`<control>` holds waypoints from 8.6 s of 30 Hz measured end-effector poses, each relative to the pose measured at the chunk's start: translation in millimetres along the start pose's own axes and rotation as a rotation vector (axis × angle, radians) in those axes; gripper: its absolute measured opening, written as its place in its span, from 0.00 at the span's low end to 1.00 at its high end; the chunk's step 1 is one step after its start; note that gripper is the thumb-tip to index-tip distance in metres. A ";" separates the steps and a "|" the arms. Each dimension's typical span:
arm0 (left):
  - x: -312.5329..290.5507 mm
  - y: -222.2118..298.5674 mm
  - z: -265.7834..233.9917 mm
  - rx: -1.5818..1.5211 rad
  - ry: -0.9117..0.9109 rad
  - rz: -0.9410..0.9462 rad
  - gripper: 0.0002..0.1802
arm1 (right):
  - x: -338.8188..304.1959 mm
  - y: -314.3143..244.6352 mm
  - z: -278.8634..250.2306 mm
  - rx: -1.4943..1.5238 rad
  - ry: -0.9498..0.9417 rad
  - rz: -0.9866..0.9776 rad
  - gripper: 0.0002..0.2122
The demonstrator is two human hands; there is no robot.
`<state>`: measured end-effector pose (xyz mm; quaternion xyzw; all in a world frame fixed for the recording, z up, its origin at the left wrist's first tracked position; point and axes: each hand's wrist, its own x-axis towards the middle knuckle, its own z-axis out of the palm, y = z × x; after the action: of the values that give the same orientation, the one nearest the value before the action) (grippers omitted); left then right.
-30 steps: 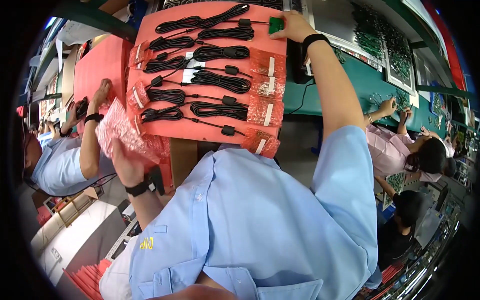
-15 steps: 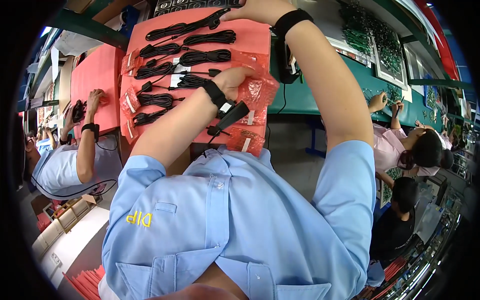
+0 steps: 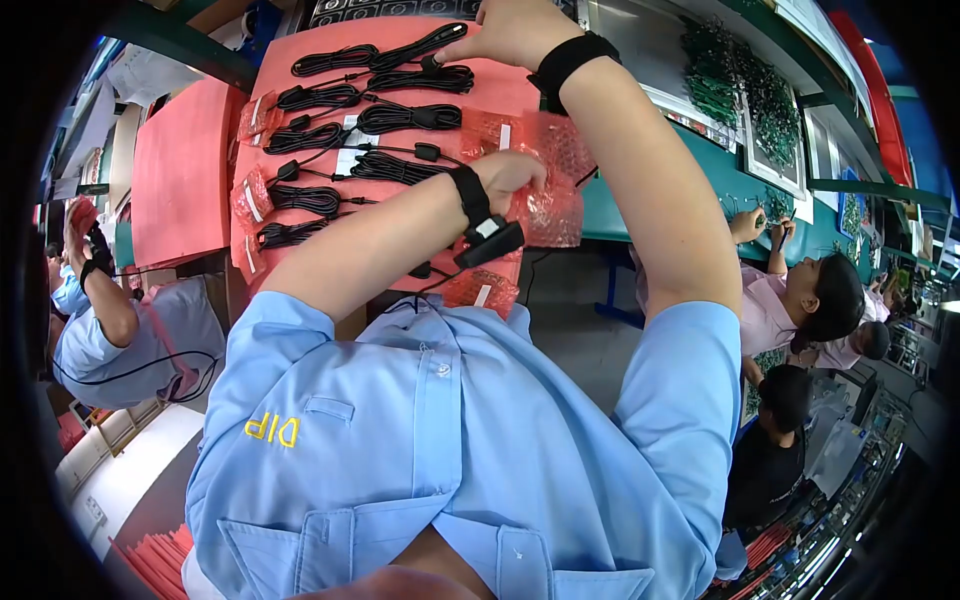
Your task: The person packages circuit boards by placing them into bubble wrap sleeves, sealing each sleeve with tape, and stacking the finished units onto a pink foam board. After filling the board, the person moves it aside and begins the process again with a new board.
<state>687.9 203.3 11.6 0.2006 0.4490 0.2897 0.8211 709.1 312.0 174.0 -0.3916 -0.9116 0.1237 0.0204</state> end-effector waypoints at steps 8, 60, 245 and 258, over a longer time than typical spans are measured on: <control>-12.2 1.2 28.6 -0.208 -0.216 0.236 0.20 | 6.4 -3.9 -14.1 0.204 -0.186 0.087 0.35; 11.8 59.2 -82.1 -0.611 -0.299 0.268 0.18 | -44.5 68.6 83.6 0.509 0.246 0.057 0.12; -310.9 -44.8 -334.0 0.863 1.084 0.069 0.43 | -113.4 38.7 198.0 1.618 0.098 0.477 0.17; -349.7 -45.9 -310.0 0.411 0.773 0.604 0.23 | -100.1 18.9 150.6 1.436 0.285 0.373 0.22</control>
<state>286.9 -39.1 41.7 0.3562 0.6887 0.4722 0.4195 771.6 221.0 29.5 -0.4421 -0.5138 0.6371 0.3670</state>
